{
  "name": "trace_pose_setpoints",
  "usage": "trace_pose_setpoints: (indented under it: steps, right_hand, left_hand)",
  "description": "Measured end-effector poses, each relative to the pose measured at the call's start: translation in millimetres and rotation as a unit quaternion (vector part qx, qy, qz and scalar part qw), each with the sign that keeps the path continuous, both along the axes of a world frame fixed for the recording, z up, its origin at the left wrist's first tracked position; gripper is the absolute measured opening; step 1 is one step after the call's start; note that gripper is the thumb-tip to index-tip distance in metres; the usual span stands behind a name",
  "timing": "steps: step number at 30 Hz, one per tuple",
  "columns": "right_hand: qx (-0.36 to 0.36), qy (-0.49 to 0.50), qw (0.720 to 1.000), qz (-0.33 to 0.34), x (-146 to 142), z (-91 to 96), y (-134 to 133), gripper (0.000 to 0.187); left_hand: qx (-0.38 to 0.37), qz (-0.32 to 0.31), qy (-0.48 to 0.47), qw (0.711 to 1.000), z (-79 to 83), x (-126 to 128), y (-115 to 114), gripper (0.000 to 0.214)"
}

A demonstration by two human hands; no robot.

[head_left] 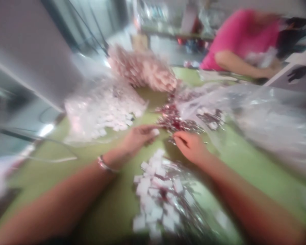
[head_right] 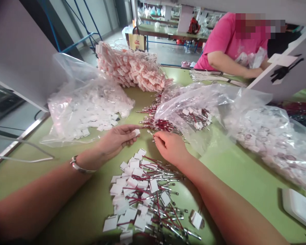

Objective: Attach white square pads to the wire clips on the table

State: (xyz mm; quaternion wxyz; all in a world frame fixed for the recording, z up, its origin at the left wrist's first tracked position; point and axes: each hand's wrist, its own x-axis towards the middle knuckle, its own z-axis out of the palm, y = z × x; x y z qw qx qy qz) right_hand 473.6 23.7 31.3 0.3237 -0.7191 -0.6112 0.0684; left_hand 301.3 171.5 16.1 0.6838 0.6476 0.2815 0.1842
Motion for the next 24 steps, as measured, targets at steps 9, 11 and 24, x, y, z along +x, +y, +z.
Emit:
trace_pose_setpoints:
  steps: [9, 11, 24]
  right_hand:
    - [-0.055, 0.029, 0.998, 0.02, -13.7, 3.5, -3.2, 0.024]
    - [-0.053, 0.036, 0.997, 0.03, -15.9, 4.9, -4.3, 0.026]
    - [-0.012, -0.101, 0.993, 0.065, -23.0, 1.0, -9.1, 0.025]
  left_hand:
    - [-0.059, -0.024, 0.005, 0.998, 9.3, 1.6, -15.0, 0.043]
    - [-0.097, -0.026, -0.004, 0.995, 12.5, 1.4, -18.1, 0.042]
    - [-0.129, 0.009, 0.003, 0.992, 17.0, 2.5, -21.5, 0.013]
